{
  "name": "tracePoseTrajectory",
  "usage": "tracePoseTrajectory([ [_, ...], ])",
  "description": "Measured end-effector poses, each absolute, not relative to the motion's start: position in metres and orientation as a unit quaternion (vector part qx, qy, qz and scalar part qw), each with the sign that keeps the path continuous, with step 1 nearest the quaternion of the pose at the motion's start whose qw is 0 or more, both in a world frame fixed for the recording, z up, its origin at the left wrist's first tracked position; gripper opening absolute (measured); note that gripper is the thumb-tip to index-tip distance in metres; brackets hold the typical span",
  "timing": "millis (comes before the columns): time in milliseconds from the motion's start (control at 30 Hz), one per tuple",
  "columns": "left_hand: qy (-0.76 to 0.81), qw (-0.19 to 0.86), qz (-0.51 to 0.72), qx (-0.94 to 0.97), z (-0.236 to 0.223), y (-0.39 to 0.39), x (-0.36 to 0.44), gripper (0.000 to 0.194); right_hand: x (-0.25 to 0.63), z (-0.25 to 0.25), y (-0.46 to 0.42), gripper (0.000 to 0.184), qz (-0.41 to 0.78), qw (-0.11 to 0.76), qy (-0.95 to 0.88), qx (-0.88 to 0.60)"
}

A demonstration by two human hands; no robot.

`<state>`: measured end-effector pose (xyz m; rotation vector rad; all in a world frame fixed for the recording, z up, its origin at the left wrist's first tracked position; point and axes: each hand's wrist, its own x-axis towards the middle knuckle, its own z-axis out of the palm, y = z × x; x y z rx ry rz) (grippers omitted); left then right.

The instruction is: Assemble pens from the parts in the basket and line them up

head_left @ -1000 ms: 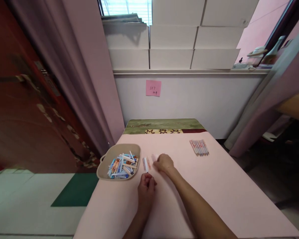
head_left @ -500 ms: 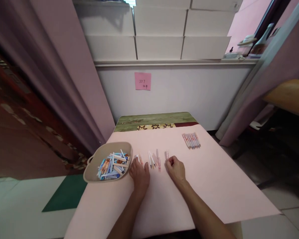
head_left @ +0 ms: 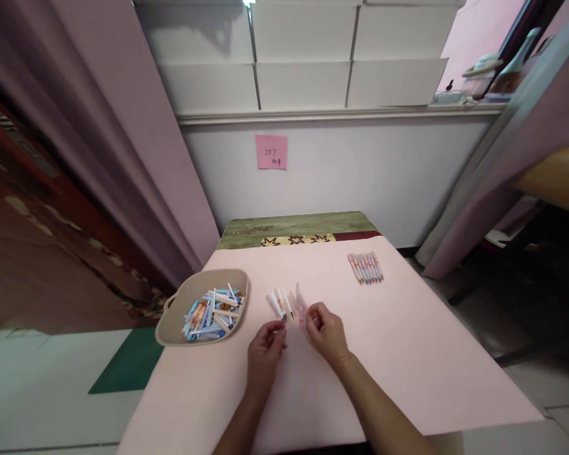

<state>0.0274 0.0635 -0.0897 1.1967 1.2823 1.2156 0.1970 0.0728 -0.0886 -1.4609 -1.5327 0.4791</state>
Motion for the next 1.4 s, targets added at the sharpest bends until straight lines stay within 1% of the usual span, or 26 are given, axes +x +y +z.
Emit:
tracePoseTrajectory([
  [100,0.476,0.534,0.497,0.491,-0.085,0.063,0.027,0.034,0.185,-0.084,0.063,0.012,0.209,0.433,-0.720,-0.501],
  [200,0.447,0.550,0.506,0.493,-0.083,0.064,0.026,0.024,0.178,-0.084,0.058,0.017,0.226,0.417,-0.749,-0.464],
  [267,0.454,0.545,0.526,0.468,-0.084,0.065,0.025,0.022,0.178,-0.085,0.059,0.018,0.234,0.432,-0.724,-0.485],
  [400,0.470,0.544,0.553,0.421,-0.085,0.064,0.025,0.027,0.180,-0.088,0.066,0.026,0.218,0.461,-0.612,-0.605],
  [467,0.470,0.550,0.548,0.420,-0.085,0.063,0.026,0.028,0.181,-0.088,0.070,0.028,0.223,0.453,-0.572,-0.646],
  [567,0.467,0.556,0.542,0.424,-0.084,0.063,0.026,0.030,0.181,-0.086,0.076,0.027,0.213,0.425,-0.569,-0.671],
  [667,0.459,0.560,0.557,0.407,-0.085,0.064,0.026,0.031,0.177,-0.081,0.079,0.022,0.167,0.369,-0.614,-0.678],
  [767,0.456,0.563,0.572,0.386,-0.084,0.064,0.025,0.031,0.169,-0.075,0.082,0.019,0.129,0.281,-0.648,-0.696],
  [867,0.449,0.568,0.579,0.375,-0.083,0.065,0.024,0.029,0.160,-0.071,0.087,0.025,0.087,0.174,-0.658,-0.727],
  [967,0.441,0.568,0.584,0.377,-0.081,0.065,0.024,0.027,0.154,-0.070,0.092,0.030,0.073,0.119,-0.659,-0.739],
  [1067,0.439,0.563,0.582,0.388,-0.081,0.064,0.023,0.027,0.150,-0.070,0.097,0.029,0.073,0.108,-0.656,-0.743],
  [1200,0.431,0.569,0.575,0.400,-0.082,0.065,0.022,0.025,0.145,-0.072,0.103,0.024,0.070,0.103,-0.649,-0.751],
  [1400,0.436,0.568,0.572,0.401,-0.084,0.066,0.022,0.027,0.146,-0.072,0.104,0.021,0.075,0.128,-0.636,-0.757],
])
